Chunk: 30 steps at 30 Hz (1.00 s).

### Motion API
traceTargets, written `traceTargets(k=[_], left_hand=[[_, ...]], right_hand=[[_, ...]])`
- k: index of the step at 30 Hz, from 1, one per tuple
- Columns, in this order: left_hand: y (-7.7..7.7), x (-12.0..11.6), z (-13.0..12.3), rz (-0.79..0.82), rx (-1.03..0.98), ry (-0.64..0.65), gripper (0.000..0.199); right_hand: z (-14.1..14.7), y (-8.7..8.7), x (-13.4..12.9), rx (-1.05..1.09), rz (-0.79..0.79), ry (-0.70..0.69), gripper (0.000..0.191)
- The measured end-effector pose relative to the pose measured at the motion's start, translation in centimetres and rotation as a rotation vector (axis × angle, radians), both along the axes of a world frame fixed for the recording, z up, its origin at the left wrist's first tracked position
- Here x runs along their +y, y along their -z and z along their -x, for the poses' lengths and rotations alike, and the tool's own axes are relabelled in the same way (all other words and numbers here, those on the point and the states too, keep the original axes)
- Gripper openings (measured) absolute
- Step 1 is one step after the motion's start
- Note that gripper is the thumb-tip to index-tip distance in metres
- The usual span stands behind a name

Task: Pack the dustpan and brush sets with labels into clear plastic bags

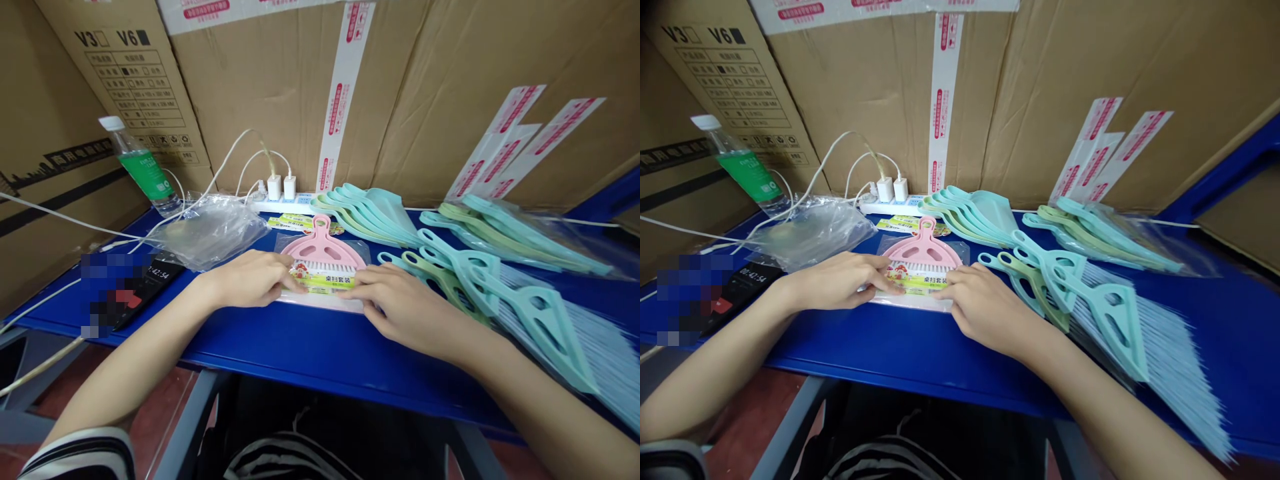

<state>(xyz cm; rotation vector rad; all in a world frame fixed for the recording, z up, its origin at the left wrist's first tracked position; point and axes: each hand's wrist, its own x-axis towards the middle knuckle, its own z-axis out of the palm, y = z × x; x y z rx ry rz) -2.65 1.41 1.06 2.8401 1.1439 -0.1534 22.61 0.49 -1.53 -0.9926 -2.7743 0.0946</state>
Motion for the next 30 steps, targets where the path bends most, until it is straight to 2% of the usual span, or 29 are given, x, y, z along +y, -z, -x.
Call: traceTargets(k=[6, 11, 17, 25, 30], left_hand=[[-0.3, 0.1, 0.4, 0.027, -0.026, -0.037, 0.046], [-0.5, 0.4, 1.0, 0.06, -0.088, -0.008, 0.043], [-0.6, 1.1, 1.7, 0.143, -0.149, 0.023, 0.04], [-0.8, 1.8, 2.4, 0.189, -0.146, -0.069, 0.038], [-0.6, 1.9, 2.3, 0.22, -0.166, -0.103, 0.037]], right_hand=[[-0.4, -0.1, -0.1, -0.003, -0.006, 0.016, 0.042], [-0.7, -0.4, -0.2, -0.024, -0.053, 0.047, 0.041], [-1.3, -1.2, 0.0, -0.113, 0.02, 0.149, 0.039], [-1.0, -2.2, -0.1, -0.185, 0.197, 0.299, 0.042], [-0.8, -2.3, 0.0, -0.139, 0.225, 0.322, 0.042]])
